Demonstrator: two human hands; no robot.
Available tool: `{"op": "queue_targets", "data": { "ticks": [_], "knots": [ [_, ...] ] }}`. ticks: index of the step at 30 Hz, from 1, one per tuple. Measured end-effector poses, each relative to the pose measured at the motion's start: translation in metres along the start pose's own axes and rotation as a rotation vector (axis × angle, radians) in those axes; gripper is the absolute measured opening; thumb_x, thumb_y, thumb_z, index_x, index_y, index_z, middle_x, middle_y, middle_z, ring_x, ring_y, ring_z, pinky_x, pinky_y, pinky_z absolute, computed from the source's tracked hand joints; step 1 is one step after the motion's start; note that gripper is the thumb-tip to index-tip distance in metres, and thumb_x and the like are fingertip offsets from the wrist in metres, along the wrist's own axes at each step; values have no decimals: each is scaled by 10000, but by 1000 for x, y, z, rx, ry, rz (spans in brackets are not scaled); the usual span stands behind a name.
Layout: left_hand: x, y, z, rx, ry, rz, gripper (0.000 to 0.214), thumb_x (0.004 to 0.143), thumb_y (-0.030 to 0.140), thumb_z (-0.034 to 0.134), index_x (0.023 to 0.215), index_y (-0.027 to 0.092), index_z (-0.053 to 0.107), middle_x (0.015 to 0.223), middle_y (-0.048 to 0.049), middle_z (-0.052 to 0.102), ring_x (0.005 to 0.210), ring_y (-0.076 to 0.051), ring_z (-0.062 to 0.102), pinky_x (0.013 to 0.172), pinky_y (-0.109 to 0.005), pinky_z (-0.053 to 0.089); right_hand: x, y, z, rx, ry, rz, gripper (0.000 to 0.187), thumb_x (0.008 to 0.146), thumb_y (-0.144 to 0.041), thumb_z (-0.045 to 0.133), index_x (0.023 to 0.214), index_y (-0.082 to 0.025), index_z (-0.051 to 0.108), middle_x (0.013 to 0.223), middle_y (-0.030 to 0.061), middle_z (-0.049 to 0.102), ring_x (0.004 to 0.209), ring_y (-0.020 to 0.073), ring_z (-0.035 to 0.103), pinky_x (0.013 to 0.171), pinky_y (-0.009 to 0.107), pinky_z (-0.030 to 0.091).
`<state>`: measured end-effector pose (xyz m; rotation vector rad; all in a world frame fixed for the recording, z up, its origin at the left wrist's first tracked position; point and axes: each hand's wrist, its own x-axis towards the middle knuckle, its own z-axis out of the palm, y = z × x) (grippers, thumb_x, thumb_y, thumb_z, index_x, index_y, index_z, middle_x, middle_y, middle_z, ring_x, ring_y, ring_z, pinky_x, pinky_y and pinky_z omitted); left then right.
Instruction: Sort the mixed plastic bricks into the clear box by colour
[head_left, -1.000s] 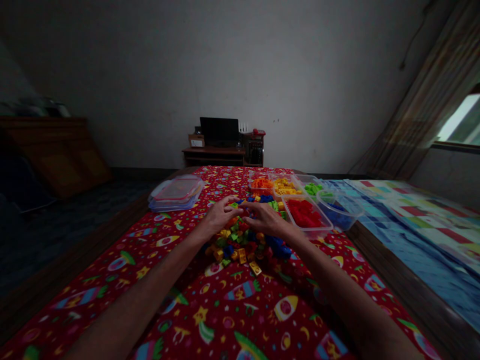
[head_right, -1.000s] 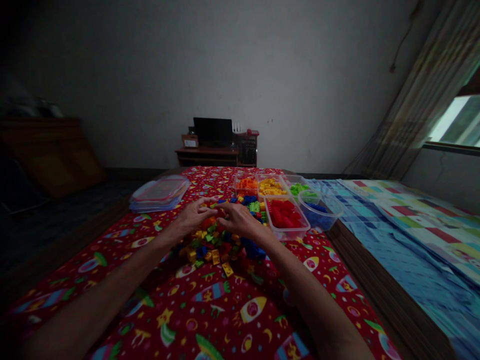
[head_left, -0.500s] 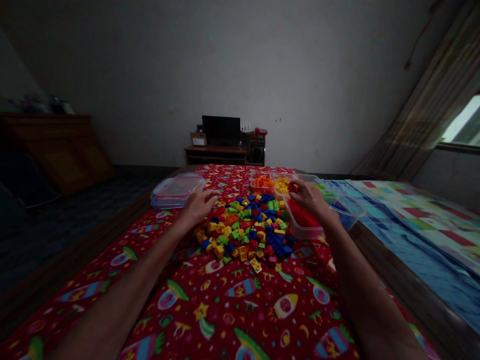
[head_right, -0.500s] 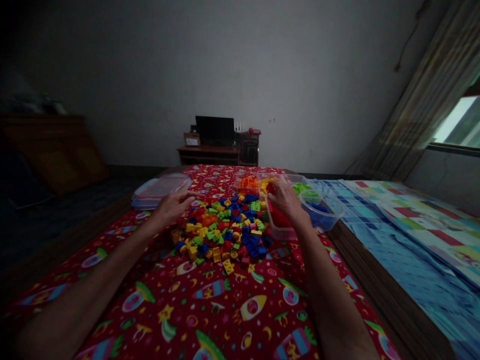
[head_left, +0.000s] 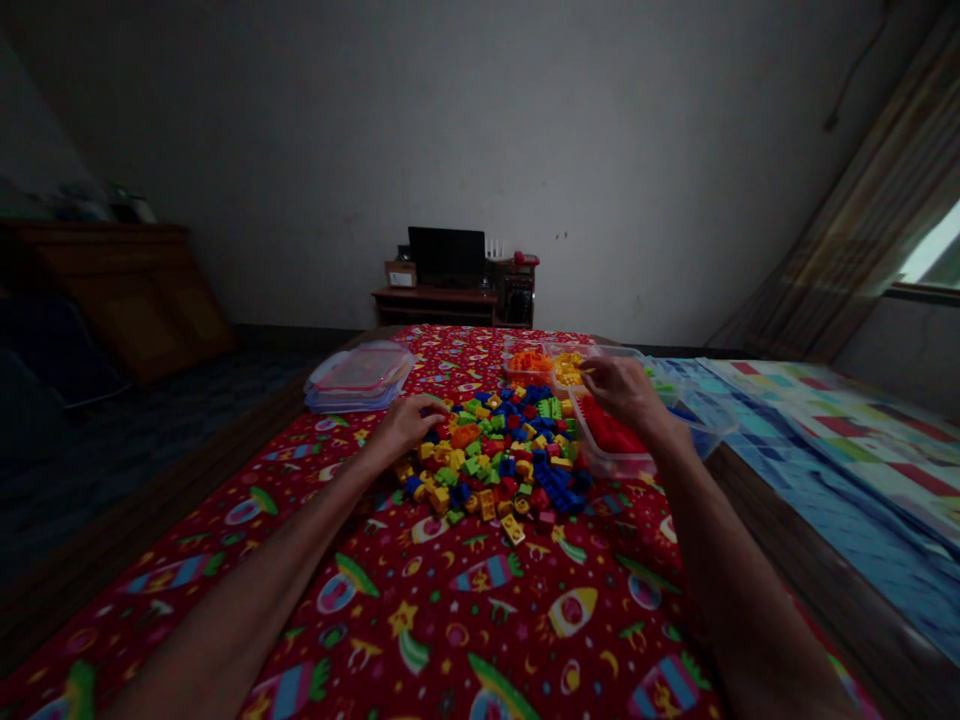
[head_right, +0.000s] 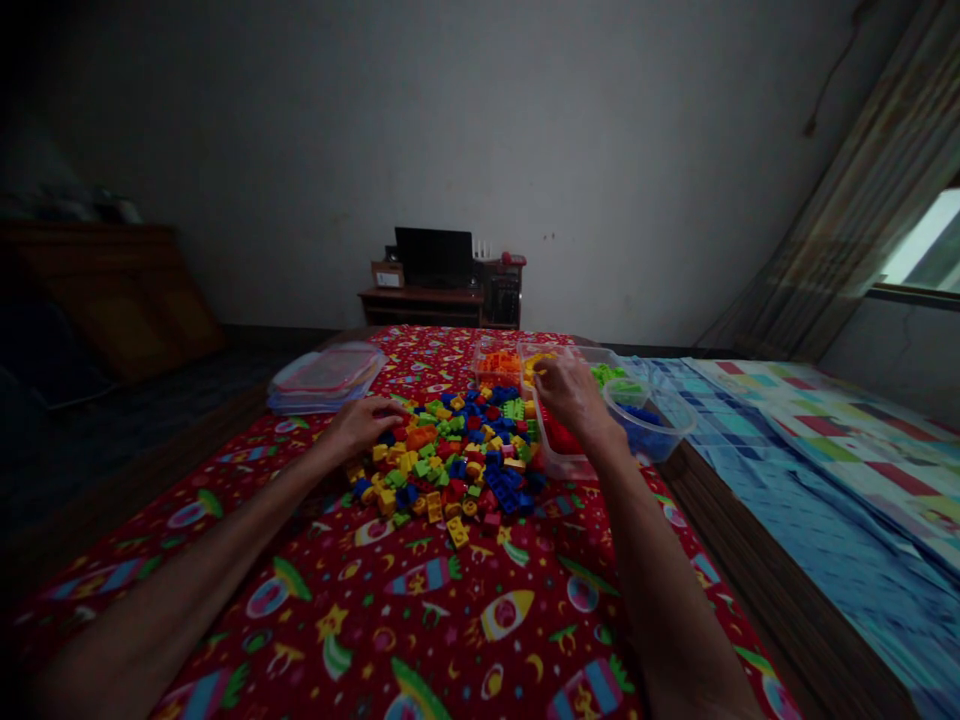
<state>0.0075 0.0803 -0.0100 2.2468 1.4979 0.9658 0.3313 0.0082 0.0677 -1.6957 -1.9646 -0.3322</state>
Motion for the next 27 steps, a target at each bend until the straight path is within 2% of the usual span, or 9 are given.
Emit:
{"op": "queue_targets", "data": {
  "ticks": [4, 7, 10, 13, 18, 23, 27],
  "knots": [
    [6, -1, -15, -128, -40, -26, 263, 641, 384, 646, 810, 195, 715, 863, -49, 740, 831, -243, 676, 786, -343, 526, -14, -59, 13, 23, -197, -232, 252, 850, -153, 451, 848, -170, 702, 711, 56, 668, 550, 106, 478, 529, 249, 240],
    [8, -3, -25, -228, -193, -23, 362, 617, 415, 658, 898, 192, 705, 826, -34, 736, 783, -227, 677, 708, -315, 540, -32, -98, 27, 45, -301, -414, 265, 886, -221, 444, 787, -172, 685, 669, 51, 642, 511, 97, 426, 517, 267, 191],
    [6, 1, -28, -172, -295, 38, 339, 623, 366, 638, 912, 204, 711, 807, -18, 731, 762, -211, 667, 692, -297, 534, -47, -121, 39, 19, -371, -488, 240, 876, -218, 477, 766, -167, 685, 674, 64, 647, 526, 112, 456, 515, 277, 190],
    [-1, 6, -21, -13, -319, 104, 263, 628, 288, 626, 862, 222, 727, 826, -26, 731, 781, -221, 661, 734, -310, 523, -55, -128, 45, -12, -414, -489, 221, 879, -216, 494, 803, -159, 693, 730, 86, 668, 588, 139, 516, 522, 279, 212],
    [-6, 8, -7, 187, -228, 137, 236, 648, 226, 606, 847, 224, 732, 871, -61, 728, 836, -249, 659, 836, -352, 488, -59, -125, 50, -6, -397, -468, 199, 890, -255, 517, 852, -161, 688, 813, 90, 679, 663, 152, 550, 542, 273, 225],
    [-5, 4, -6, 203, -230, 102, 228, 690, 304, 589, 847, 220, 731, 895, -69, 736, 874, -262, 659, 799, -324, 485, -56, -124, 56, -3, -392, -451, 258, 909, -287, 471, 805, -169, 676, 735, 71, 663, 573, 134, 490, 518, 284, 192],
    [-4, 4, -6, 212, -203, 71, 257, 685, 327, 574, 858, 218, 729, 841, -59, 736, 810, -250, 658, 738, -304, 483, -52, -120, 60, 1, -362, -422, 258, 899, -243, 447, 793, -177, 672, 672, 56, 641, 506, 118, 435, 505, 283, 180]
  ]
}}
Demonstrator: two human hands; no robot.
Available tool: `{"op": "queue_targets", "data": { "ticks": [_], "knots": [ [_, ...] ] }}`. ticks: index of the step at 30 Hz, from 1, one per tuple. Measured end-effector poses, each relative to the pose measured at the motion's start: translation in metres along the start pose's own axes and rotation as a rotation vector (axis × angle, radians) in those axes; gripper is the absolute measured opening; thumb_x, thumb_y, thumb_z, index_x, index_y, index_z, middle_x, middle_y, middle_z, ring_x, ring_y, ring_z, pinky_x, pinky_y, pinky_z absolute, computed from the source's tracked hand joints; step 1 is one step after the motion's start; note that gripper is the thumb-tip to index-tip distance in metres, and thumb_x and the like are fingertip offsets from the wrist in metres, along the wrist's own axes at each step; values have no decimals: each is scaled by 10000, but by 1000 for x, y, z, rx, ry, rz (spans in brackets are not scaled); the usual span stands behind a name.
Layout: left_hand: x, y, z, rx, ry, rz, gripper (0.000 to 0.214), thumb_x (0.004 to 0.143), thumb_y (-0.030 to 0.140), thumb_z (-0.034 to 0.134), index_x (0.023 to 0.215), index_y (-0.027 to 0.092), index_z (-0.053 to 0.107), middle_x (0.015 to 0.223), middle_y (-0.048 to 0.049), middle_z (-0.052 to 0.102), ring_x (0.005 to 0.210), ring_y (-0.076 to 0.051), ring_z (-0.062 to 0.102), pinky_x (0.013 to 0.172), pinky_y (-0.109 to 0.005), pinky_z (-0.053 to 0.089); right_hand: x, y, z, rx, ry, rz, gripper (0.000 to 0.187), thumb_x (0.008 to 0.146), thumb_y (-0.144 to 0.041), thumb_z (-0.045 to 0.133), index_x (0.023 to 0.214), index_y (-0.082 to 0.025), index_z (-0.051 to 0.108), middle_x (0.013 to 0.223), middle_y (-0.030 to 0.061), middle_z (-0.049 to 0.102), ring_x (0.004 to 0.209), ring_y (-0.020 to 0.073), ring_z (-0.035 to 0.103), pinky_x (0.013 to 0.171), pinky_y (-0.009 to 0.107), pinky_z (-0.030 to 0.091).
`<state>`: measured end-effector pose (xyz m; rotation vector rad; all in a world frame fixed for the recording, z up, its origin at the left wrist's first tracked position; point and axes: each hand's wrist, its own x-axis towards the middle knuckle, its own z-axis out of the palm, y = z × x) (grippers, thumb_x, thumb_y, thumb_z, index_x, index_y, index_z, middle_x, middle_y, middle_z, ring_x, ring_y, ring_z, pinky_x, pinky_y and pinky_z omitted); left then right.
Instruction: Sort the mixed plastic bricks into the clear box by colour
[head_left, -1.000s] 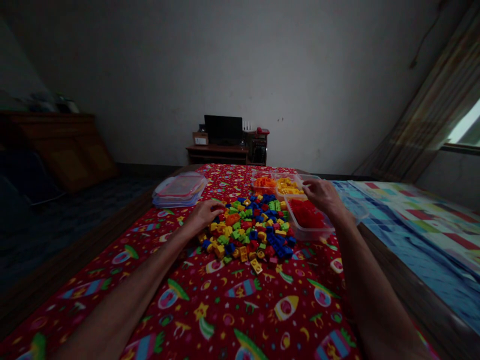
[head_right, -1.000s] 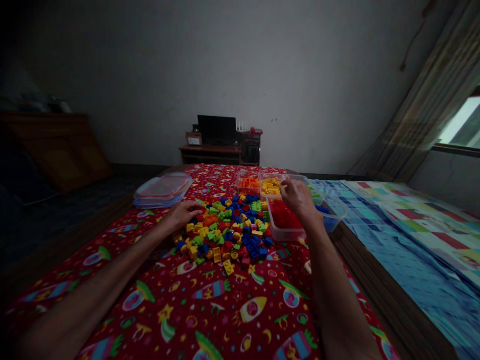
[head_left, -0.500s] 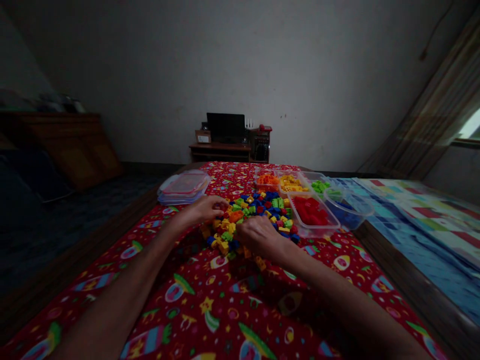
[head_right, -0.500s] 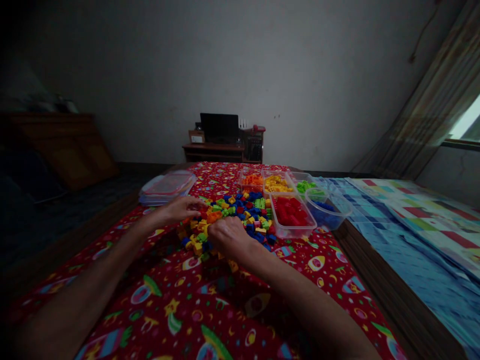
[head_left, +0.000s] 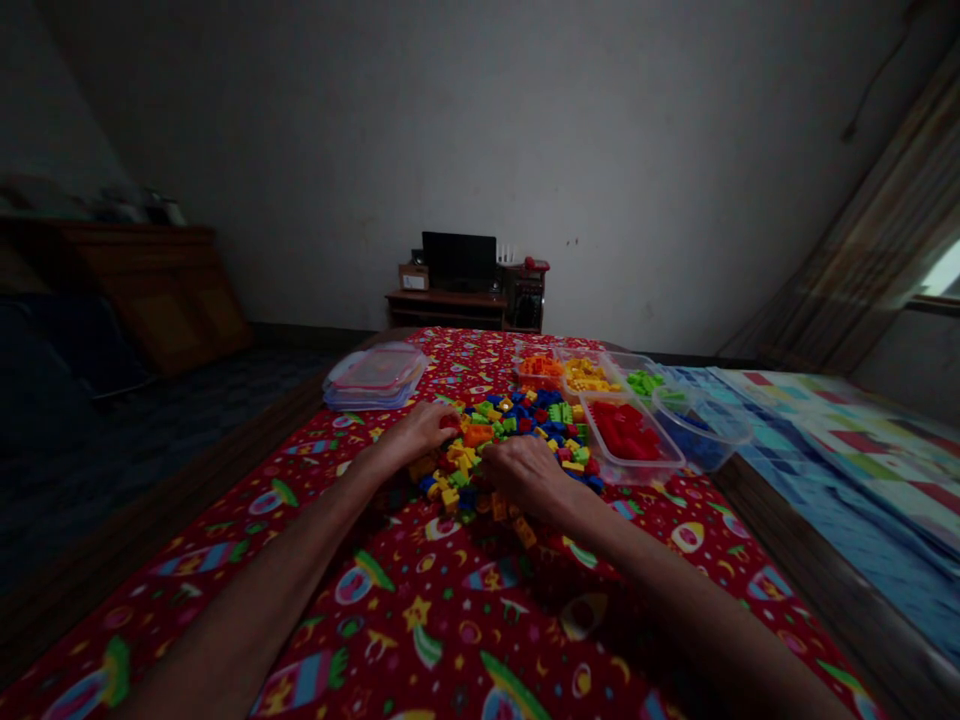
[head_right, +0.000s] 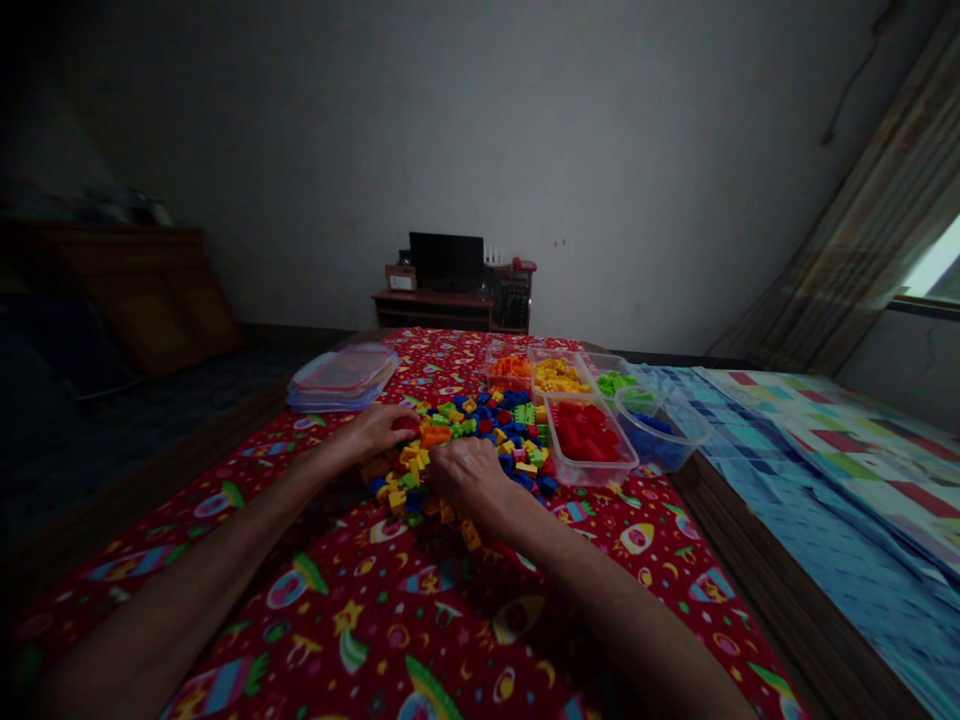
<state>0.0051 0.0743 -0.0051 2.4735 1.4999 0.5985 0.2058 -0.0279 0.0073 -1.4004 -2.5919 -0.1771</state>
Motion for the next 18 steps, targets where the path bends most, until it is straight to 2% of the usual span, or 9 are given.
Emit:
{"op": "queue_targets", "data": {
  "ticks": [3, 6, 8, 10, 12, 15, 18],
  "knots": [
    [2, 0, -2, -59, 42, -27, 323, 675, 342, 561, 916, 194, 717, 826, -59, 726, 775, -242, 649, 723, -314, 484, 0, 4, -2, -13, 11, 6, 255, 889, -224, 449, 762, -177, 665, 640, 45, 625, 492, 106, 425, 504, 274, 185],
    [1, 5, -11, -263, 52, -38, 449, 660, 443, 590, 999, 167, 685, 855, -57, 716, 798, -239, 643, 709, -311, 493, -1, 7, -9, 5, 48, 31, 240, 897, -219, 449, 833, -170, 674, 680, 56, 641, 548, 122, 481, 524, 254, 240],
    [-2, 15, -17, -440, -29, -39, 564, 647, 519, 616, 1068, 145, 653, 871, -62, 711, 810, -236, 643, 701, -306, 497, -2, 10, -12, 56, 156, 20, 232, 891, -227, 485, 1034, -157, 654, 793, 84, 669, 660, 154, 543, 573, 248, 307],
    [-6, 27, -21, -591, -135, -39, 627, 660, 550, 632, 1136, 143, 619, 875, -57, 709, 813, -224, 646, 704, -298, 496, -2, 15, -10, 117, 281, -19, 366, 877, -239, 529, 1227, -134, 558, 908, 116, 675, 770, 181, 567, 632, 258, 356],
    [-11, 39, -22, -697, -200, -35, 634, 673, 543, 653, 1177, 162, 594, 879, -42, 710, 820, -211, 649, 719, -291, 493, 0, 21, -4, 174, 360, -74, 421, 874, -233, 542, 1279, -124, 504, 951, 120, 672, 784, 173, 564, 649, 256, 368],
    [-14, 51, -17, -814, -247, -49, 634, 661, 516, 699, 1180, 172, 582, 851, -29, 713, 823, -205, 661, 752, -301, 497, 5, 29, 8, 232, 372, -101, 247, 895, -224, 517, 1113, -130, 585, 840, 67, 671, 653, 120, 525, 595, 228, 332],
    [-13, 57, -11, -956, -257, -122, 647, 658, 498, 723, 1186, 160, 561, 786, -27, 713, 809, -201, 671, 800, -333, 504, 6, 34, 12, 218, 365, -10, 166, 903, -258, 509, 897, -137, 623, 689, 33, 636, 557, 99, 478, 551, 224, 302]
  ]
}}
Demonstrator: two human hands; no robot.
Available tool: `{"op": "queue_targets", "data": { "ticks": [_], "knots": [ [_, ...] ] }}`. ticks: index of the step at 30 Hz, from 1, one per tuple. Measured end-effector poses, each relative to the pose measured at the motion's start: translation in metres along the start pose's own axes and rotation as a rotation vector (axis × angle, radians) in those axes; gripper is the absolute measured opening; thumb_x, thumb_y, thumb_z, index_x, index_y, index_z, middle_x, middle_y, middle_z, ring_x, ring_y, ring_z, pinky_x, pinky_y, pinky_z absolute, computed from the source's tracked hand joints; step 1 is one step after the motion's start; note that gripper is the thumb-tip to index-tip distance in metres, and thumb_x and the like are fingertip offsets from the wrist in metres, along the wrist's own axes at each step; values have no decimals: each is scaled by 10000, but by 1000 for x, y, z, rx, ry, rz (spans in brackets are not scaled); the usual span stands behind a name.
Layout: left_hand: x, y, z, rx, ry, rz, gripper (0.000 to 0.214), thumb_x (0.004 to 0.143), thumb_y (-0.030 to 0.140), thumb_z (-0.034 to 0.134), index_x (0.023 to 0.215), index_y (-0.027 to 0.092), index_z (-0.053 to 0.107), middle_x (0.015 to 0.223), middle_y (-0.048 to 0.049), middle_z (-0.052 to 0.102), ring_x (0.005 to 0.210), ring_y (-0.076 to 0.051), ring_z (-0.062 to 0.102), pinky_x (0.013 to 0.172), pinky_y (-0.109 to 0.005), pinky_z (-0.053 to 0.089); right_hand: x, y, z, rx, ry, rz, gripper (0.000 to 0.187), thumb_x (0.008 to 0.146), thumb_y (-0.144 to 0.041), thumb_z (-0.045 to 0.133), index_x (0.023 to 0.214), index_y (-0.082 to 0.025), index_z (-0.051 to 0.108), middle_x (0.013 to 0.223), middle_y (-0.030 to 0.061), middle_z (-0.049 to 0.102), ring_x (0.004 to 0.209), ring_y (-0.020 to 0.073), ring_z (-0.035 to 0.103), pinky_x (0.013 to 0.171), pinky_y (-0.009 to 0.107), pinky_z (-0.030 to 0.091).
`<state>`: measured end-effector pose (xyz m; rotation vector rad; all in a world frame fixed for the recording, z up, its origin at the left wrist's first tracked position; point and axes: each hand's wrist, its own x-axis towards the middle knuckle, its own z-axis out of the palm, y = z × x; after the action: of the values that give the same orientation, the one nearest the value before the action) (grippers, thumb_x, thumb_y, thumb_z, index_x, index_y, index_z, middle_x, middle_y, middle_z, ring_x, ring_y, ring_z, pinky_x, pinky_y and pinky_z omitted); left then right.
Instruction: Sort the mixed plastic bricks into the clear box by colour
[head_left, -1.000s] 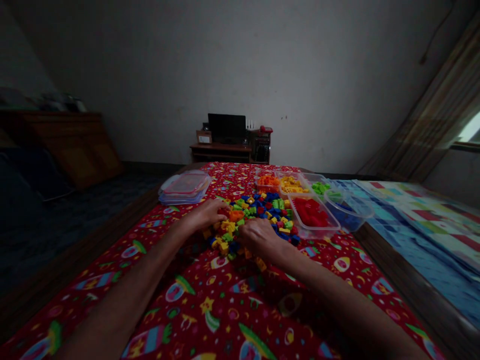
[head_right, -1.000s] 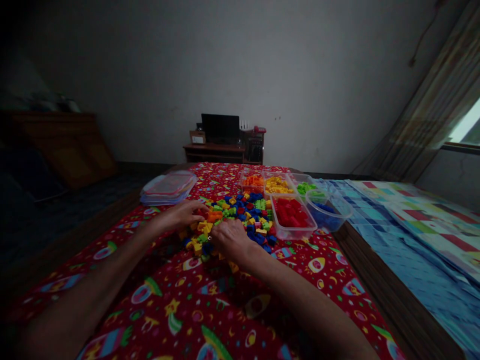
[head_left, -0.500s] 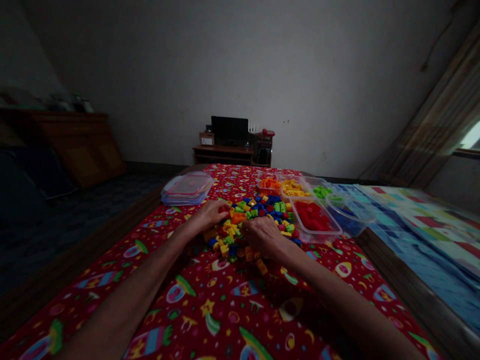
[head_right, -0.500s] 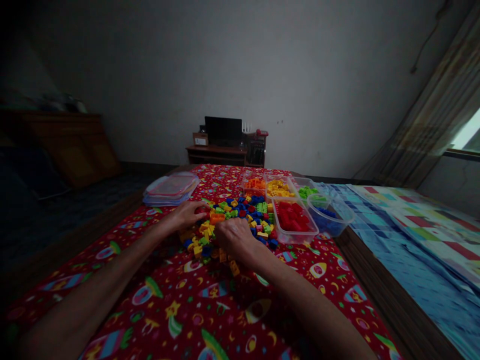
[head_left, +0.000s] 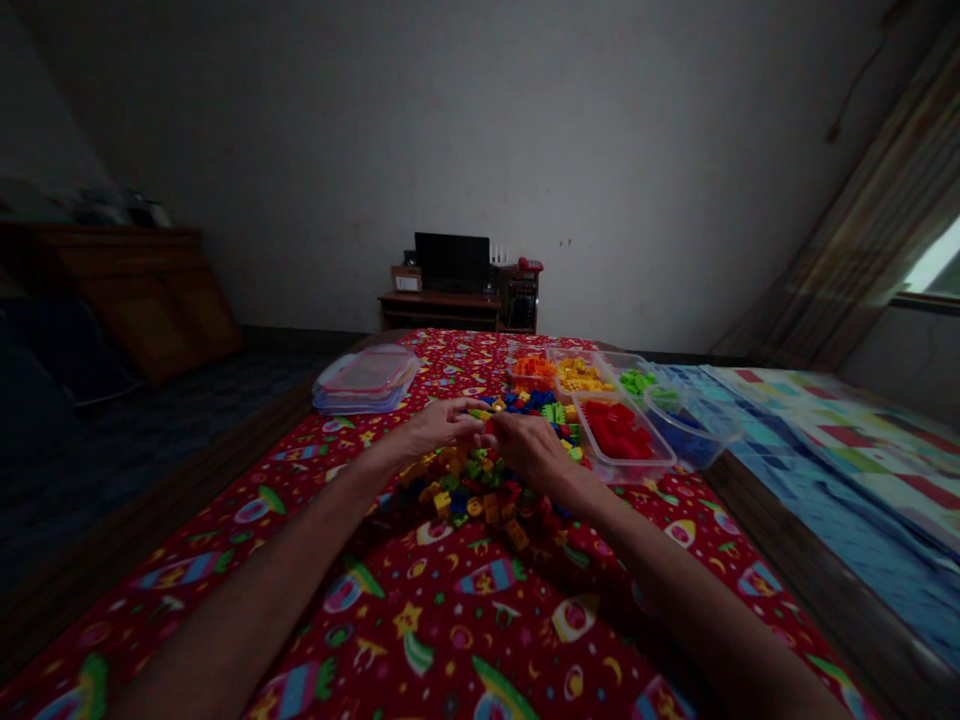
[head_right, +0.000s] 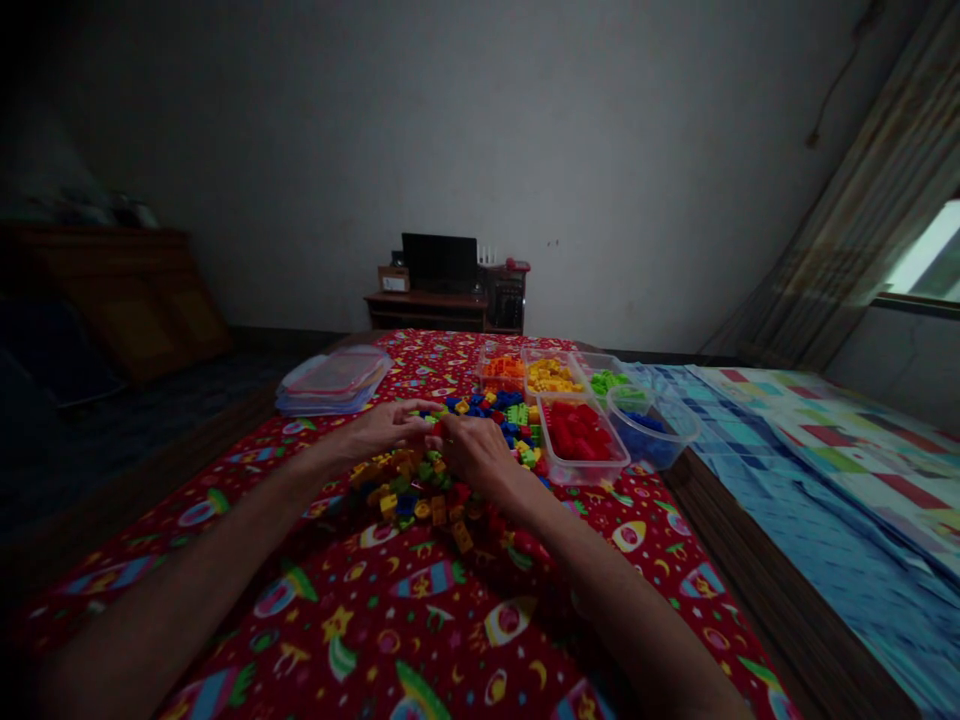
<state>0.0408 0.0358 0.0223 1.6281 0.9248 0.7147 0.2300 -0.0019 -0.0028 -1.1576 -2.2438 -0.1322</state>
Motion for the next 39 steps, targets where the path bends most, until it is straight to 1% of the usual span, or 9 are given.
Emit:
{"op": "queue_targets", "data": {
  "ticks": [2, 6, 9, 14, 19, 25, 29, 34, 39],
  "knots": [
    [1, -1, 4, -108, 35, -18, 660, 669, 489, 730, 1207, 158, 538, 795, -33, 715, 815, -196, 675, 830, -345, 506, -1, 2, -2, -21, 78, 5, 163, 896, -271, 520, 895, -143, 622, 732, 55, 652, 614, 118, 521, 588, 224, 341],
    [-1, 3, 15, -188, 138, 7, 637, 743, 441, 700, 1281, 178, 483, 943, -56, 705, 842, -177, 669, 807, -312, 525, -5, 2, -6, 21, 202, -85, 221, 882, -257, 535, 1068, -152, 588, 939, 104, 671, 821, 165, 587, 721, 248, 407],
    [-6, 8, 27, -189, 126, 40, 649, 804, 411, 650, 1361, 178, 410, 974, -59, 693, 808, -160, 664, 781, -292, 536, -4, -2, -8, 66, 126, -91, 211, 866, -229, 545, 1059, -151, 578, 906, 86, 663, 790, 157, 580, 697, 241, 397],
    [-7, 12, 37, -165, 93, 47, 650, 842, 395, 609, 1405, 208, 344, 1057, -79, 677, 862, -181, 677, 830, -340, 546, 3, -1, -23, 84, 0, -19, 125, 871, -259, 530, 851, -147, 583, 693, 7, 589, 579, 94, 445, 563, 214, 288],
    [1, 14, 15, -115, 231, 163, 534, 838, 387, 596, 1314, 192, 450, 1230, -136, 595, 930, -213, 678, 858, -400, 547, 11, 28, -62, -90, 41, 179, 213, 883, -337, 516, 829, -159, 620, 654, 10, 576, 564, 104, 424, 559, 235, 248],
    [3, 9, -21, 102, 317, 211, 452, 772, 420, 601, 1140, 158, 604, 1141, -97, 656, 900, -219, 677, 806, -377, 558, -5, 84, -99, -367, -26, 478, 250, 869, -365, 519, 888, -178, 685, 803, 74, 669, 678, 156, 542, 593, 253, 311],
    [6, 1, -30, 381, 382, 195, 430, 743, 461, 575, 1039, 167, 683, 1001, -80, 709, 895, -259, 670, 792, -379, 548, -17, 100, -108, -393, -106, 627, 302, 851, -396, 551, 1001, -177, 696, 941, 99, 696, 810, 192, 607, 651, 259, 385],
    [6, -3, -22, 593, 295, 224, 391, 727, 429, 563, 982, 174, 715, 1042, -73, 714, 988, -265, 642, 882, -351, 502, -7, 86, -103, -380, 23, 547, 316, 897, -349, 476, 1037, -170, 696, 929, 104, 717, 826, 197, 632, 686, 271, 406],
    [6, -9, -4, 766, 145, 207, 326, 704, 325, 612, 985, 203, 722, 1042, -65, 718, 973, -258, 640, 903, -345, 476, 5, 49, -88, -255, -106, 367, 240, 877, -257, 489, 858, -166, 709, 750, 77, 688, 616, 133, 549, 563, 242, 326]
  ]
}}
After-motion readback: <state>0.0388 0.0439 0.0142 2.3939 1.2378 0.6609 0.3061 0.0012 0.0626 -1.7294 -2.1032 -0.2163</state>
